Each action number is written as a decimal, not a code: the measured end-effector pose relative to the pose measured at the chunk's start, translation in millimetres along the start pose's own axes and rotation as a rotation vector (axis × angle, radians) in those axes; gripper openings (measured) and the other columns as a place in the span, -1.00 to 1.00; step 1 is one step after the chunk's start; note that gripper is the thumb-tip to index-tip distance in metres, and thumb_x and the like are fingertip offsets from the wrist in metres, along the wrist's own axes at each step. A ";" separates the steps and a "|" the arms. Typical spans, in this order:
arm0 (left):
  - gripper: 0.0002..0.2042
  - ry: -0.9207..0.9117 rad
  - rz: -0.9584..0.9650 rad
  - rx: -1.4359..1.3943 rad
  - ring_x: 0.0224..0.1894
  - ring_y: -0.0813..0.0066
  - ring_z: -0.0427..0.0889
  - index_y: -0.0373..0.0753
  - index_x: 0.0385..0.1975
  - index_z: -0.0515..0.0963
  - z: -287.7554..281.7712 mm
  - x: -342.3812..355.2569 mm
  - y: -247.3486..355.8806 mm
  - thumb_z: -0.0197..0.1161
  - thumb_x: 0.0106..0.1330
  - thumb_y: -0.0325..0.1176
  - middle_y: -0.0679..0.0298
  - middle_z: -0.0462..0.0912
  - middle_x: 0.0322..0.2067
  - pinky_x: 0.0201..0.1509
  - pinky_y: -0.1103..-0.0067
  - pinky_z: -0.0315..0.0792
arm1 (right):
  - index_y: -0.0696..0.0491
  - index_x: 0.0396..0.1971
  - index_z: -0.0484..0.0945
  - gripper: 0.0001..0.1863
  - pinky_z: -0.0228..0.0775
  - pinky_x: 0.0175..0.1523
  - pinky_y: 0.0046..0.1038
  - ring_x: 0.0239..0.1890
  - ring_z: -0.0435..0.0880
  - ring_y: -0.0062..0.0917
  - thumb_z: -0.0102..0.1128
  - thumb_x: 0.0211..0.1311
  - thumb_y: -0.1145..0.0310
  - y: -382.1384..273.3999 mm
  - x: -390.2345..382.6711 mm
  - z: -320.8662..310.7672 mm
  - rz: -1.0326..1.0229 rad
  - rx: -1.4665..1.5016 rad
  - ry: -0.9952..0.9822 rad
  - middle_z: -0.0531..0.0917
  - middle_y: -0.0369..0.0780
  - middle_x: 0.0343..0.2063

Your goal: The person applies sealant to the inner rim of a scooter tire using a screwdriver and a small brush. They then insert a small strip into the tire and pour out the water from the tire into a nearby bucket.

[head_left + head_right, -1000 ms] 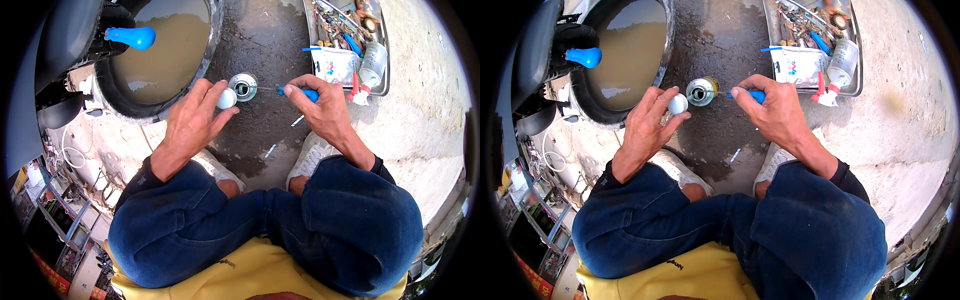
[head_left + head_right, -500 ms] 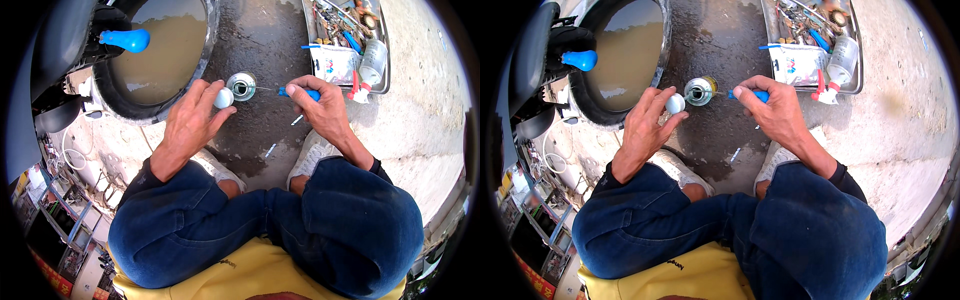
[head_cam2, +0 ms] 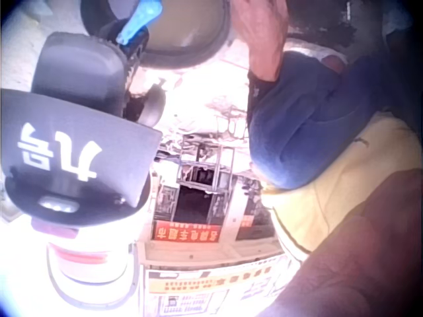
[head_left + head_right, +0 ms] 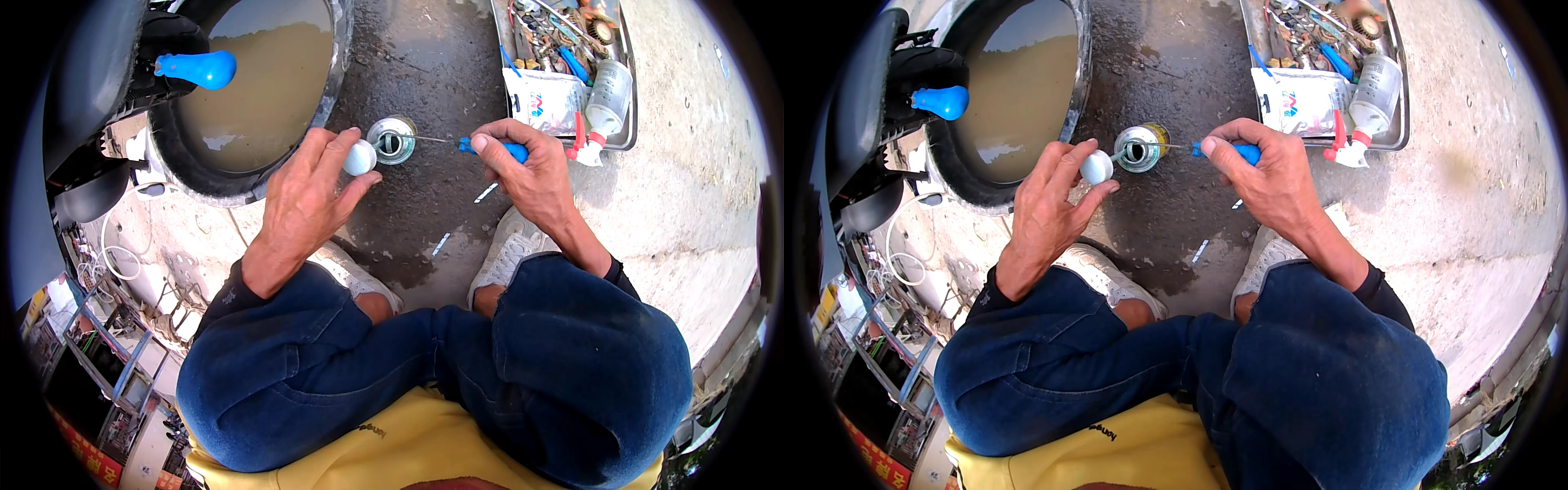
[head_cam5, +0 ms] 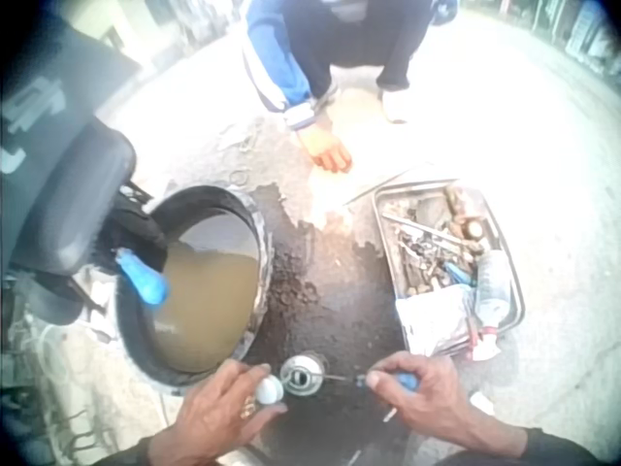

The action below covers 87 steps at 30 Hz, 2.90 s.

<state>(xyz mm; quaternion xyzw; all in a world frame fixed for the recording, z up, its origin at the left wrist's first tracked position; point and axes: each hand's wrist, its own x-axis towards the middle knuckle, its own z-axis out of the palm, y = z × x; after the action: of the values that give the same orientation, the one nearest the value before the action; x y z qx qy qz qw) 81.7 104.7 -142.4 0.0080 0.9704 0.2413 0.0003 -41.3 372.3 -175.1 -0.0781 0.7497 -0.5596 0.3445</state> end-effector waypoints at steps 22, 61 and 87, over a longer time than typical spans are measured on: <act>-0.52 -0.032 -0.043 -0.033 -0.24 0.11 0.68 -0.25 0.07 0.54 3.2 -0.9 -1.1 0.58 0.19 -0.31 0.15 0.56 -0.14 -0.24 0.34 0.59 | 0.05 -0.03 0.63 -0.68 0.55 -0.19 -0.23 -0.26 0.67 -0.20 0.38 0.21 0.56 2.9 -7.5 -9.5 -0.596 -0.567 -0.071 0.58 -0.15 -0.25; -0.51 -0.038 -0.042 -0.042 -0.21 0.12 0.68 -0.25 0.07 0.54 5.6 -0.2 -2.4 0.58 0.19 -0.30 0.16 0.56 -0.14 -0.22 0.33 0.60 | 0.02 -0.03 0.64 -0.70 0.57 -0.13 -0.28 -0.22 0.71 -0.24 0.35 0.24 0.57 3.4 -10.6 -21.7 -0.587 -0.472 -0.095 0.65 -0.18 -0.22; -0.48 -0.070 -0.037 -0.060 -0.24 0.25 0.69 -0.27 0.13 0.53 23.8 8.2 -6.8 0.58 0.18 -0.37 0.16 0.60 -0.09 -0.21 0.41 0.60 | 0.08 0.01 0.66 -0.72 0.53 0.02 -0.40 -0.12 0.70 -0.37 0.38 0.31 0.51 11.0 -8.5 -34.5 -0.460 -0.357 0.051 0.70 -0.17 -0.14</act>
<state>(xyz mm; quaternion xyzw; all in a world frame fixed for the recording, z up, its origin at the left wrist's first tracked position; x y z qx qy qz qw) 73.5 109.9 -166.5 -0.0014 0.9621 0.2700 0.0389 -52.8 407.6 -176.6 -0.2913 0.8074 -0.4840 0.1704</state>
